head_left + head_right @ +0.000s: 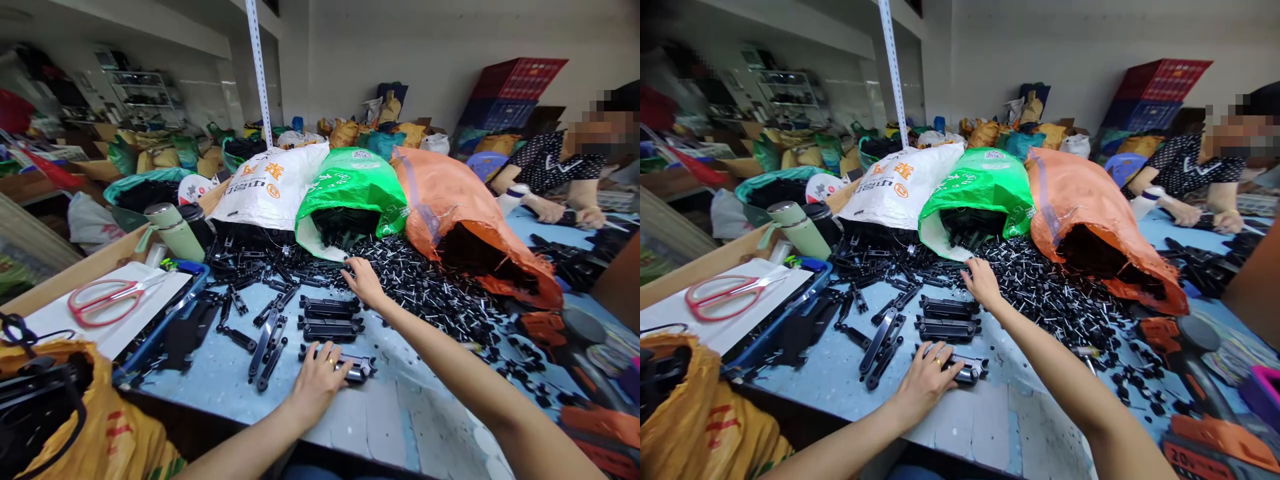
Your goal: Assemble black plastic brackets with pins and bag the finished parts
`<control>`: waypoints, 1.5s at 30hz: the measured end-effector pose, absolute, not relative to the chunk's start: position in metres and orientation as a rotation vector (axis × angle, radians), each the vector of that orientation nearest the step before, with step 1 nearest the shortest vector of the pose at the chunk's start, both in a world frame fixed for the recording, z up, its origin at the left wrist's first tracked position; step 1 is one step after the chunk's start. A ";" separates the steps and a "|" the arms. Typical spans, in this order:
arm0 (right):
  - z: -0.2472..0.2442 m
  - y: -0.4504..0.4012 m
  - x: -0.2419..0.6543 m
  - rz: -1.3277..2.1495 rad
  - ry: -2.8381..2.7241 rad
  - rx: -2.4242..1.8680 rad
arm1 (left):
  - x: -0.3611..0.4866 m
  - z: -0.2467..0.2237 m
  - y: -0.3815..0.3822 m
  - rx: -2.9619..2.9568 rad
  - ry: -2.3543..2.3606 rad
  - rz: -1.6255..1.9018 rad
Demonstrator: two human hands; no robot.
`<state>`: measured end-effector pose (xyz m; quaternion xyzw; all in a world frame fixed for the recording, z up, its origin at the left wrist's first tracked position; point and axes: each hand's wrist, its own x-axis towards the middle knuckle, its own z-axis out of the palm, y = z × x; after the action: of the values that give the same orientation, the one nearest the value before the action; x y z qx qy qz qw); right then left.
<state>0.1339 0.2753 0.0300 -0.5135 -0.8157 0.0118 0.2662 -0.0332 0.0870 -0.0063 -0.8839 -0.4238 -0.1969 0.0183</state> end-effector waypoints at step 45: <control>-0.033 0.048 0.210 0.342 -2.449 -1.272 | -0.047 0.074 0.058 -2.654 -1.960 -1.212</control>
<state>0.2099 0.0484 -0.0335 -0.4499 -0.8665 0.1210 0.1793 -0.0467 0.0583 0.0745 -0.7419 -0.5481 -0.3388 -0.1854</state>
